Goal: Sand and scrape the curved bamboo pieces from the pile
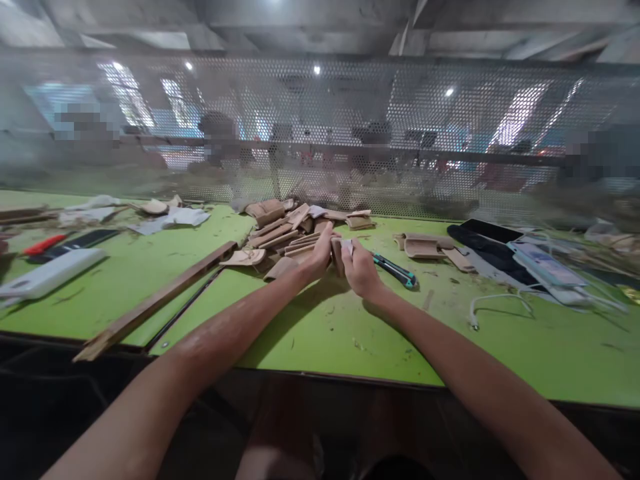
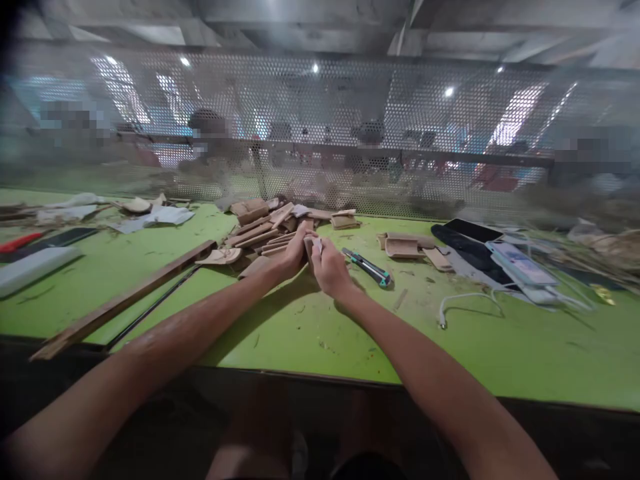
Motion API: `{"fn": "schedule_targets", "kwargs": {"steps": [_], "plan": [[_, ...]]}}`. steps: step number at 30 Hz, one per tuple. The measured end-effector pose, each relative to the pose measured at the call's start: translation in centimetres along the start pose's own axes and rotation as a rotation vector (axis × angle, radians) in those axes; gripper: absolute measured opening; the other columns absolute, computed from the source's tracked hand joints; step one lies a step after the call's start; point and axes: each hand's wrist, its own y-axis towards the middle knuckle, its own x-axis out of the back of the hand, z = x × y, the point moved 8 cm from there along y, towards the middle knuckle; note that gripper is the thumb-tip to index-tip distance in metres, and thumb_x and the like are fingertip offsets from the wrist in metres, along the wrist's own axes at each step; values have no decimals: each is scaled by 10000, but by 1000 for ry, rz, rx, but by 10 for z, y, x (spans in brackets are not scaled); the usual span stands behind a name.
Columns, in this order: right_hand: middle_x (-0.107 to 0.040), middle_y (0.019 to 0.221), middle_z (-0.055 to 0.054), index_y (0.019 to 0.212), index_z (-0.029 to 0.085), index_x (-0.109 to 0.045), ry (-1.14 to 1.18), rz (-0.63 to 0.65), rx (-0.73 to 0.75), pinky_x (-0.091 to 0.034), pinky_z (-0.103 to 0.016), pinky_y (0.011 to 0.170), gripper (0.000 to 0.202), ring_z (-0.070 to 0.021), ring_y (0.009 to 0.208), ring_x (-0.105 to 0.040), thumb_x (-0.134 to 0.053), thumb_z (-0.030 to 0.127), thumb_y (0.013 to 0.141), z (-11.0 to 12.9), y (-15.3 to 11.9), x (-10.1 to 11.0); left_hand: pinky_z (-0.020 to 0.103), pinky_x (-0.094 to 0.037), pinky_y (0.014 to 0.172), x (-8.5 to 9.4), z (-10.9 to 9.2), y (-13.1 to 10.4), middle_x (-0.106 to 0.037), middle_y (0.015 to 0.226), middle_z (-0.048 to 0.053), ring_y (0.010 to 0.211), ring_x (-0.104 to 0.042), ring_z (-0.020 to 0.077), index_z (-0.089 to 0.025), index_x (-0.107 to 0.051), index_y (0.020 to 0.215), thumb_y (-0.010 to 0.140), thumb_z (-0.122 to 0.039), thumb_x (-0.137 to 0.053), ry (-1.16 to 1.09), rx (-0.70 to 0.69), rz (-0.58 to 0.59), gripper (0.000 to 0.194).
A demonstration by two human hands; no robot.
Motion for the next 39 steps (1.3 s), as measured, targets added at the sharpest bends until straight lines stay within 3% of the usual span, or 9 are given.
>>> {"fn": "schedule_targets", "kwargs": {"steps": [6, 10, 15, 19, 23, 27, 32, 39], "plan": [[-655, 826, -72, 897, 227, -562, -48, -1, -90, -456, -327, 716, 261, -219, 727, -570, -378, 369, 1016, -17, 0, -4, 286, -480, 776, 5, -29, -8, -593, 836, 39, 820, -568, 180, -190, -583, 853, 1008, -627, -450, 375, -329, -125, 482], [-672, 874, -108, 912, 216, -579, -68, 26, -117, -487, -372, 760, 263, -248, 765, -603, -362, 337, 999, -16, -1, -7, 287, -500, 835, -6, -21, -13, -585, 881, 32, 855, -583, 174, -189, -581, 1023, 1050, -528, -404, 373, -317, -32, 383], [-684, 873, -93, 896, 217, -593, 86, 19, -109, -503, -366, 789, 270, -234, 791, -620, -360, 331, 970, -25, 3, -4, 289, -524, 875, -15, -8, -15, -626, 950, 35, 952, -625, 190, -205, -575, 1180, 994, -455, -560, 380, -271, 107, 312], [-627, 708, -35, 845, 221, -586, 149, -18, -183, -482, -322, 699, 341, -198, 673, -565, -358, 427, 994, -51, 8, 4, 338, -532, 909, 0, -10, -4, -675, 1001, 70, 979, -633, 216, -185, -630, 1025, 980, -427, -543, 418, -300, 99, 262], [-632, 782, -59, 872, 213, -601, 61, -131, -173, -481, -338, 748, 351, -206, 735, -573, -363, 437, 1000, -62, 11, 17, 376, -531, 862, 5, -8, 1, -699, 968, 63, 908, -636, 230, -171, -622, 971, 793, -380, -752, 566, -311, 161, 304], [-596, 904, -77, 980, 209, -639, -13, -137, -52, -501, -368, 821, 354, -219, 829, -559, -359, 421, 1029, -46, 12, 18, 354, -522, 824, -3, -8, -5, -698, 973, 63, 892, -634, 216, -168, -614, 956, 768, -362, -762, 545, -339, 227, 308], [-570, 1066, -125, 1263, 204, -657, -130, -28, 161, -491, -450, 999, 387, -274, 1048, -531, -372, 343, 1042, -16, 11, 7, 322, -502, 763, -25, -9, -15, -629, 882, 44, 830, -560, 178, -189, -535, 880, 826, -275, -667, 452, -452, 331, 166], [-565, 1049, -127, 1279, 192, -657, -193, -6, 150, -485, -482, 1012, 398, -285, 1040, -505, -354, 295, 1043, -19, 14, 8, 314, -477, 700, -35, -12, -21, -550, 751, 16, 752, -492, 172, -217, -463, 800, 828, -278, -644, 506, -539, 357, 193]]}}
